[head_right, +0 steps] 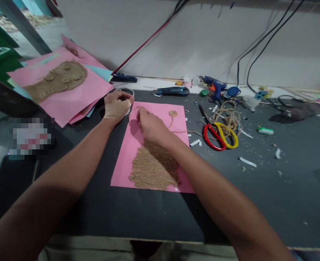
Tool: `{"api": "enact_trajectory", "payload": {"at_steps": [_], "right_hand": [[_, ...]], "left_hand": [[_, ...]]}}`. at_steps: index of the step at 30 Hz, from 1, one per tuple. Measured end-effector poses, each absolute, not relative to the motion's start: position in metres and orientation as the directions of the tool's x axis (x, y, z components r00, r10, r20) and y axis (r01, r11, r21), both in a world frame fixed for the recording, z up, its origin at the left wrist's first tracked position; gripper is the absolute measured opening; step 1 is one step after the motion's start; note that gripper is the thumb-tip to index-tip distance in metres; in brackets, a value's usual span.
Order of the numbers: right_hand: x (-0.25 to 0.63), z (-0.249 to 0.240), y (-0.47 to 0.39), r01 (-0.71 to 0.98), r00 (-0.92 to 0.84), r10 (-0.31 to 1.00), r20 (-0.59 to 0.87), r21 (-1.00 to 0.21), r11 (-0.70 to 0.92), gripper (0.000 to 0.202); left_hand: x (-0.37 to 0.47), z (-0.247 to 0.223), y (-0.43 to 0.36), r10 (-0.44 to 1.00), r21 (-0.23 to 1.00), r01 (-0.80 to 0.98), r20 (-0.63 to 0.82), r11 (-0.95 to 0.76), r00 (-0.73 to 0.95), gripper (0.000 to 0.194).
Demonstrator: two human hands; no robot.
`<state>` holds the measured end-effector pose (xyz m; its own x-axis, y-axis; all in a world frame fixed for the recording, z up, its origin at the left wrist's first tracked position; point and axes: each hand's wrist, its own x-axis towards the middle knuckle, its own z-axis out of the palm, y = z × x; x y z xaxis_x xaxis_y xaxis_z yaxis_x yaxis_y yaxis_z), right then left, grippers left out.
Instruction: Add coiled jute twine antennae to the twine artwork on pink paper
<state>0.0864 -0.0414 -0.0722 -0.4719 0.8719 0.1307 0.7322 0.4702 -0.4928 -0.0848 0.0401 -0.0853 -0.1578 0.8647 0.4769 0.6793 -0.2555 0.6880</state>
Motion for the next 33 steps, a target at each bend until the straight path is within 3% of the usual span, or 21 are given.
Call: {"api": "enact_trajectory", "payload": {"at_steps": [15,26,33], "right_hand": [[0.0893,-0.0694,-0.0410,0.661,-0.458,0.879,0.135,-0.610,0.438,0.015],[0.0887,-0.0778,-0.0360,0.729,-0.526,0.839,0.141,-0.434,0.530,0.021],[0.0908,-0.0693,-0.0402,0.678,-0.493,0.857,0.150,-0.551,0.487,0.016]], "left_hand": [[-0.0852,-0.0842,0.0384,0.869,0.697,0.675,0.466,-0.243,-0.168,0.006],[-0.0849,-0.0840,0.0391,0.869,0.696,0.682,0.459,-0.224,-0.183,0.005],[-0.0849,-0.0850,0.0396,0.862,0.692,0.679,0.477,-0.246,-0.173,0.005]]}}
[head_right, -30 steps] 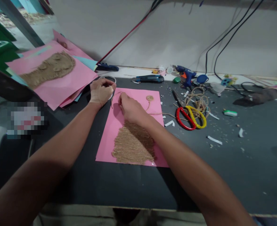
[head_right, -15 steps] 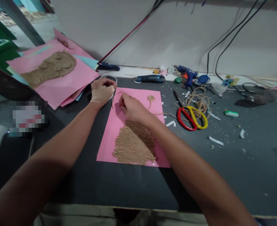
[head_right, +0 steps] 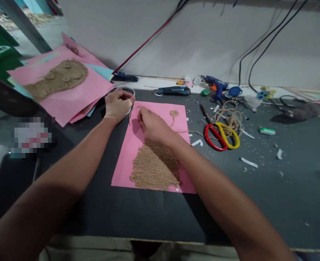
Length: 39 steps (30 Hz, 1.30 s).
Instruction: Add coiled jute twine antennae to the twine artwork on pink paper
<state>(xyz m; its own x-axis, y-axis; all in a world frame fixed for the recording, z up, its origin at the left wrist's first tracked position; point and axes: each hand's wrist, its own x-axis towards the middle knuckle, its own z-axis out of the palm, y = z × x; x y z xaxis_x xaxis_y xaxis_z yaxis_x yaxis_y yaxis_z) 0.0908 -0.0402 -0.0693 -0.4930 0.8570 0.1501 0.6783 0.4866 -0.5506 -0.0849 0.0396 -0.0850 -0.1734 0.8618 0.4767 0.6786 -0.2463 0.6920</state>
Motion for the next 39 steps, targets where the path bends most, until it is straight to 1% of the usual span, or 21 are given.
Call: {"api": "enact_trajectory", "payload": {"at_steps": [2,4,9,12,19,22,27,32,39], "right_hand": [[0.092,-0.066,-0.042,0.646,-0.503,0.851,0.152,-0.588,0.487,0.014],[0.092,-0.064,-0.042,0.642,-0.508,0.848,0.152,-0.590,0.490,0.012],[0.090,-0.069,-0.039,0.700,-0.525,0.838,0.147,-0.485,0.524,0.010],[0.089,-0.072,-0.038,0.711,-0.532,0.835,0.142,-0.461,0.531,0.012],[0.091,-0.080,-0.035,0.646,-0.508,0.837,0.202,-0.553,0.526,0.016],[0.092,-0.084,-0.032,0.611,-0.483,0.846,0.228,-0.604,0.512,0.017],[0.093,-0.083,-0.031,0.580,-0.440,0.876,0.196,-0.683,0.444,0.016],[0.092,-0.080,-0.032,0.610,-0.414,0.892,0.180,-0.673,0.418,0.014],[0.092,-0.081,-0.030,0.613,-0.399,0.884,0.244,-0.647,0.454,0.012]], "left_hand": [[-0.085,-0.086,0.040,0.862,0.696,0.671,0.477,-0.254,-0.169,0.005],[-0.085,-0.087,0.041,0.866,0.705,0.663,0.470,-0.251,-0.171,0.005],[-0.085,-0.086,0.041,0.874,0.699,0.679,0.453,-0.224,-0.179,0.005],[-0.085,-0.084,0.039,0.872,0.686,0.693,0.457,-0.219,-0.177,0.005],[-0.085,-0.085,0.039,0.872,0.664,0.715,0.462,-0.219,-0.162,0.004],[-0.085,-0.088,0.041,0.860,0.666,0.704,0.485,-0.245,-0.159,0.003],[-0.086,-0.090,0.043,0.854,0.666,0.695,0.500,-0.272,-0.145,0.005],[-0.086,-0.089,0.043,0.850,0.654,0.707,0.507,-0.270,-0.145,0.004],[-0.086,-0.089,0.043,0.848,0.655,0.704,0.510,-0.273,-0.146,0.005]]}}
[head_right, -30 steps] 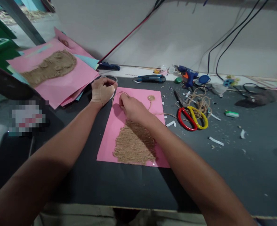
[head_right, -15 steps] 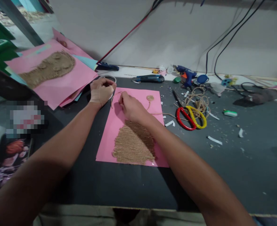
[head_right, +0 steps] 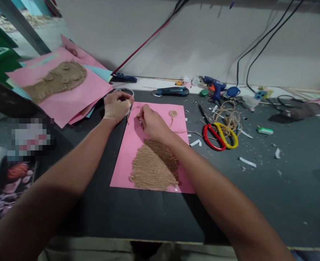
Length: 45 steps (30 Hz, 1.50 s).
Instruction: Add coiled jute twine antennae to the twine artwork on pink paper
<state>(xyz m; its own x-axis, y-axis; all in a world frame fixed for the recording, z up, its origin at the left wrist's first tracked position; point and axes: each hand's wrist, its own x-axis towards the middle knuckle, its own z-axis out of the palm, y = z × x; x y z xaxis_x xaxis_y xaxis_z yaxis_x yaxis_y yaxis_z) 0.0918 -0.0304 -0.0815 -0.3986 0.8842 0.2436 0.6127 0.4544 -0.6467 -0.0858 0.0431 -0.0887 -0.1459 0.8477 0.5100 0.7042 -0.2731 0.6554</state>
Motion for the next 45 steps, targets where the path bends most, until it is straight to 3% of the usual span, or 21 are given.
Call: {"api": "enact_trajectory", "payload": {"at_steps": [16,21,26,32,42,45], "right_hand": [[0.091,-0.084,-0.030,0.496,-0.330,0.900,0.285,-0.759,0.422,0.020],[0.097,-0.073,-0.028,0.464,-0.233,0.918,0.321,-0.793,0.395,0.016],[0.126,-0.060,-0.014,0.603,-0.163,0.923,0.349,-0.706,0.373,0.017],[0.177,-0.040,-0.003,0.853,-0.179,0.929,0.324,-0.420,0.311,0.013],[0.212,-0.006,-0.010,0.927,-0.060,0.979,0.195,-0.353,0.127,0.013],[0.213,0.003,-0.016,0.937,-0.113,0.985,0.133,-0.316,0.151,0.018]], "left_hand": [[-0.085,-0.087,0.040,0.859,0.679,0.687,0.487,-0.257,-0.160,0.006],[-0.085,-0.087,0.041,0.842,0.676,0.687,0.510,-0.265,-0.177,0.008],[-0.084,-0.083,0.038,0.860,0.701,0.672,0.474,-0.237,-0.191,0.007],[-0.085,-0.079,0.035,0.878,0.718,0.655,0.446,-0.235,-0.174,0.007],[-0.085,-0.078,0.033,0.892,0.715,0.665,0.420,-0.213,-0.166,0.005],[-0.087,-0.078,0.033,0.884,0.706,0.673,0.437,-0.221,-0.168,0.005]]}}
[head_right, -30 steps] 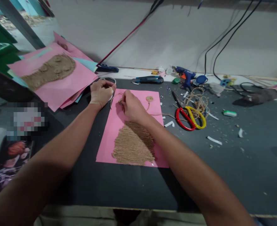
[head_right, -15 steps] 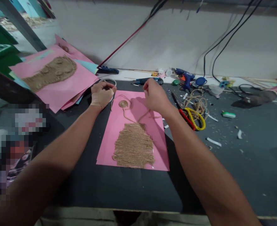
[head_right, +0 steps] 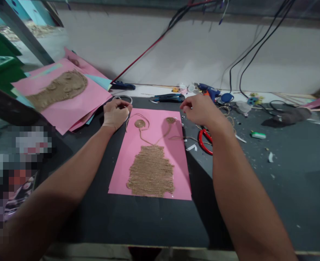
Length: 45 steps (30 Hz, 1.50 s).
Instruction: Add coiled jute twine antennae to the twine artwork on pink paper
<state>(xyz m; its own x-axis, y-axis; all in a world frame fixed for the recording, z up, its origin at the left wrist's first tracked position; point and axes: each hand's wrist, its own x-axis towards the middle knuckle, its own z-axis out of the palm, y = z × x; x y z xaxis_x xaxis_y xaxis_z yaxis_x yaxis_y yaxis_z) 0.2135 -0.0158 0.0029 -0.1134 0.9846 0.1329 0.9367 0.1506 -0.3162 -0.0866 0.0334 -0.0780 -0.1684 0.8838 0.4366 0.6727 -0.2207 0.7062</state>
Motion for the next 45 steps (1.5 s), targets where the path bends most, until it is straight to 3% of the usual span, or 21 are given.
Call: {"api": "enact_trajectory", "payload": {"at_steps": [3,8,13,25,30,35,41,45], "right_hand": [[0.205,0.011,-0.023,0.940,-0.190,0.976,0.110,-0.267,0.213,0.015],[0.163,0.010,-0.039,0.830,-0.436,0.899,0.044,-0.367,0.420,0.028],[0.121,-0.003,-0.054,0.750,-0.600,0.799,-0.037,-0.372,0.546,0.034],[0.116,-0.029,-0.047,0.767,-0.624,0.779,-0.066,-0.241,0.594,0.040],[0.117,-0.031,-0.047,0.770,-0.603,0.797,-0.027,-0.282,0.573,0.039],[0.117,-0.039,-0.045,0.772,-0.616,0.787,-0.032,-0.221,0.595,0.039],[0.116,-0.034,-0.046,0.775,-0.585,0.811,-0.001,-0.297,0.558,0.034],[0.116,-0.036,-0.046,0.773,-0.600,0.800,-0.025,-0.278,0.570,0.036]], "left_hand": [[-0.087,-0.079,0.034,0.877,0.702,0.678,0.446,-0.220,-0.177,0.005],[-0.085,-0.080,0.033,0.875,0.700,0.681,0.447,-0.215,-0.184,0.006],[-0.085,-0.082,0.034,0.865,0.695,0.683,0.464,-0.223,-0.189,0.006],[-0.087,-0.087,0.037,0.860,0.680,0.690,0.483,-0.249,-0.166,0.007],[-0.086,-0.086,0.036,0.854,0.668,0.700,0.493,-0.252,-0.164,0.008],[-0.087,-0.086,0.036,0.862,0.674,0.695,0.482,-0.249,-0.159,0.008],[-0.087,-0.088,0.038,0.864,0.690,0.678,0.477,-0.254,-0.161,0.007],[-0.087,-0.087,0.036,0.866,0.679,0.689,0.476,-0.252,-0.152,0.007]]}}
